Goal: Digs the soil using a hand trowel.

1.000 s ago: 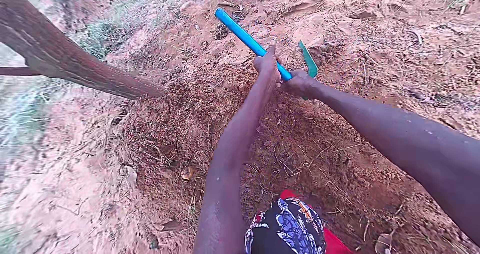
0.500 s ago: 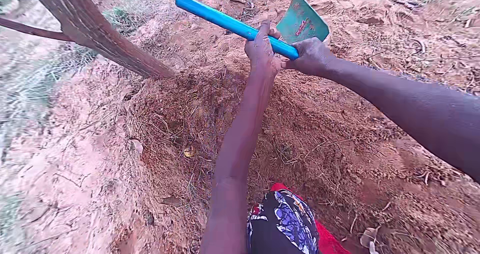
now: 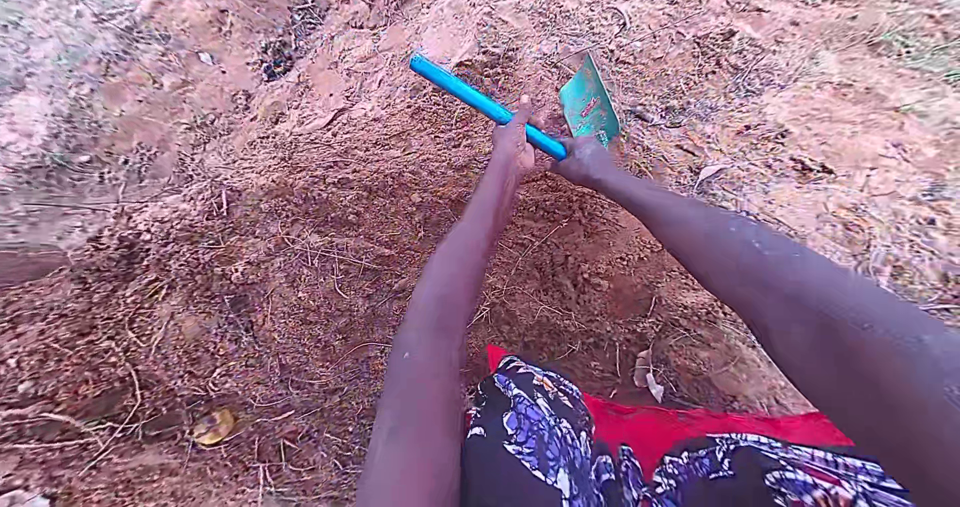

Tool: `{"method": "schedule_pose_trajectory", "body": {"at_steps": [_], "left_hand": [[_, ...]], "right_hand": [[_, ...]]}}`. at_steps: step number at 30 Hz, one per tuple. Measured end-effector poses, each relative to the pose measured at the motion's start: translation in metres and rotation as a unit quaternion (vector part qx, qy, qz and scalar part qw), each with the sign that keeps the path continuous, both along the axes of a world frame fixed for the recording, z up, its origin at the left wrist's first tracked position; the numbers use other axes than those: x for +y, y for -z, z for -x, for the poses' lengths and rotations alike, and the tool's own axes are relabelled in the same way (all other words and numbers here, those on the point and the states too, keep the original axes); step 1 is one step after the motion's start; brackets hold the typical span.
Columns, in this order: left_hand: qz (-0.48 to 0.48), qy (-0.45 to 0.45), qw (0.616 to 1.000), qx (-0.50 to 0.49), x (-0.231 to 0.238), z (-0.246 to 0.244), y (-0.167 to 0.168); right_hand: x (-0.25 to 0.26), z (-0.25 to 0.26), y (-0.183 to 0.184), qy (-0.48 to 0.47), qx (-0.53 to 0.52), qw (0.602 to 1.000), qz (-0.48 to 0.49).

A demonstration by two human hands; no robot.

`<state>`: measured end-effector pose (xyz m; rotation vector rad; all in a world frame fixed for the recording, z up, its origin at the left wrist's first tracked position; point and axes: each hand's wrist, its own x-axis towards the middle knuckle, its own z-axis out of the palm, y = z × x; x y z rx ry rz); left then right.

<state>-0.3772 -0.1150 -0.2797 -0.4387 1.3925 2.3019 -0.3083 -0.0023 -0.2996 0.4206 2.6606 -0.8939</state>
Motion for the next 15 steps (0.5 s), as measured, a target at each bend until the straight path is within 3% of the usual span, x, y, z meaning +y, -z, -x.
{"method": "schedule_pose_trajectory", "body": {"at_steps": [10,15], "left_hand": [[0.119,-0.014,0.992,0.023,-0.080,-0.011,-0.039],[0.131,-0.039,0.990,0.027,-0.121,-0.019,-0.058]], "right_hand": [[-0.077,0.002,-0.009,-0.061,0.002,0.986,0.155],[-0.115,0.002,-0.020,-0.086,0.003,0.976,0.199]]}}
